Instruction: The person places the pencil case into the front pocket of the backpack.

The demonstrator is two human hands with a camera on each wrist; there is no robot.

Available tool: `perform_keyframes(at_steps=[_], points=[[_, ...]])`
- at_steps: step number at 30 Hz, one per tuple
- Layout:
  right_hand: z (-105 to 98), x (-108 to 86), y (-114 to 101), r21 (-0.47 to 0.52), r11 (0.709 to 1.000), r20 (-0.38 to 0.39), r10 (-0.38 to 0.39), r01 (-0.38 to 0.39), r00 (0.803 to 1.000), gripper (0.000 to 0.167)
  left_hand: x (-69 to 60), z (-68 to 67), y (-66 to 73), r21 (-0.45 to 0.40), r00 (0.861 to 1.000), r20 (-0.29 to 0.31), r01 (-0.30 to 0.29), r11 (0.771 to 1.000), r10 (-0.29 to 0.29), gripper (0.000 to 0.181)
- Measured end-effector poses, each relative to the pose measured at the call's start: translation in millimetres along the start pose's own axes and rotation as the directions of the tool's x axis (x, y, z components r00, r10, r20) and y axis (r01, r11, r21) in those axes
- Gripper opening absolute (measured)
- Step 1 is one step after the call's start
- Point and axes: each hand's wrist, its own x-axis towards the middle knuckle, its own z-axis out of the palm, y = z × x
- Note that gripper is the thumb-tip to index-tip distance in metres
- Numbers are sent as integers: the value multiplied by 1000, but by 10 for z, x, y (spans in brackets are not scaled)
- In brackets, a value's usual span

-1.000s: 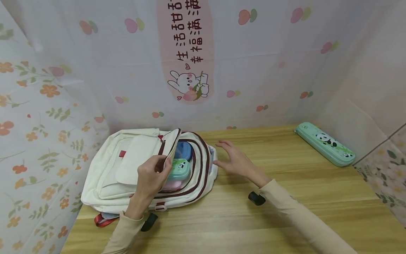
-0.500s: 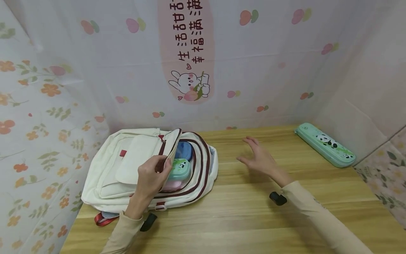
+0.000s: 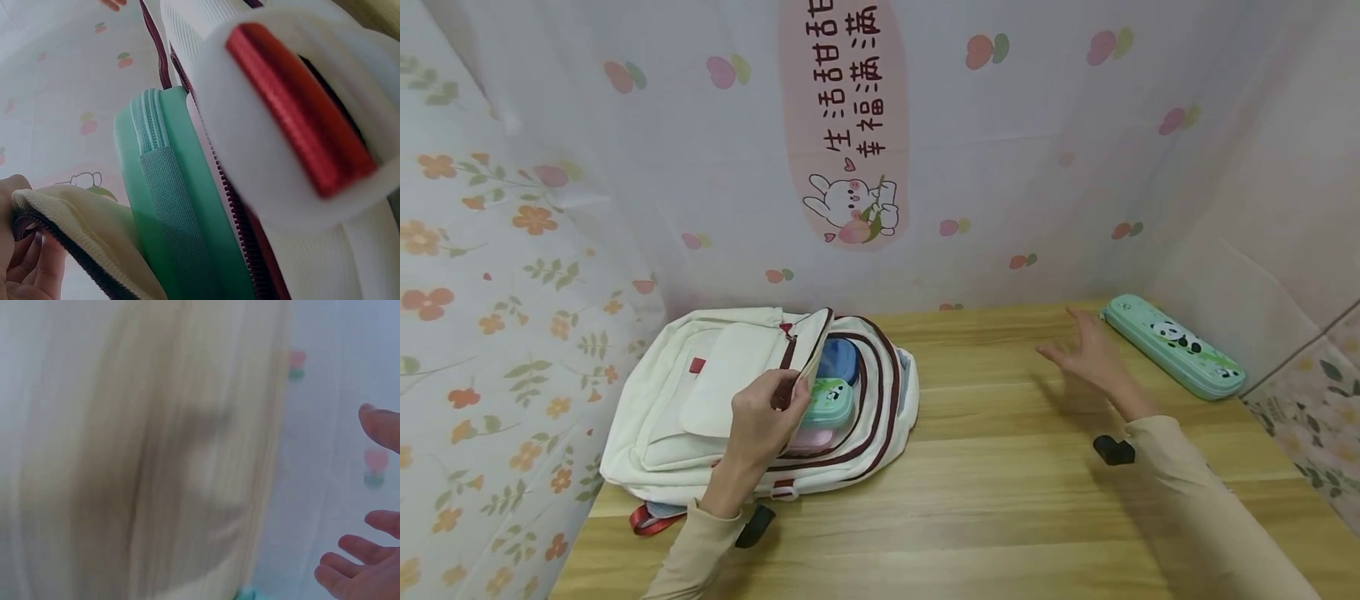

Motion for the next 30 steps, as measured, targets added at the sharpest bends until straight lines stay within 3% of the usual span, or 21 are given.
perform_keyframes(at_steps=[4,14,24,30], points=[[-203,-5,192,-34,996,-21,78,-79,997,95,-15,7,-3,10,1000,2,6,1000,-6,10],[-588,-89,620,-115,981,-87,150,-159,985,99,-14,12,-20,7,1000,-9,-4,1000,4,10],[-732,-350,1230,-198,944,-98,249,-264,964,103,-4,7,-18,8,1000,-19,-11,1000,11,10],[-773,-530,1456,-237,907,-79,339,-348,938,104,-11,16,-23,6,1000,-16,-8,1000,8,10]])
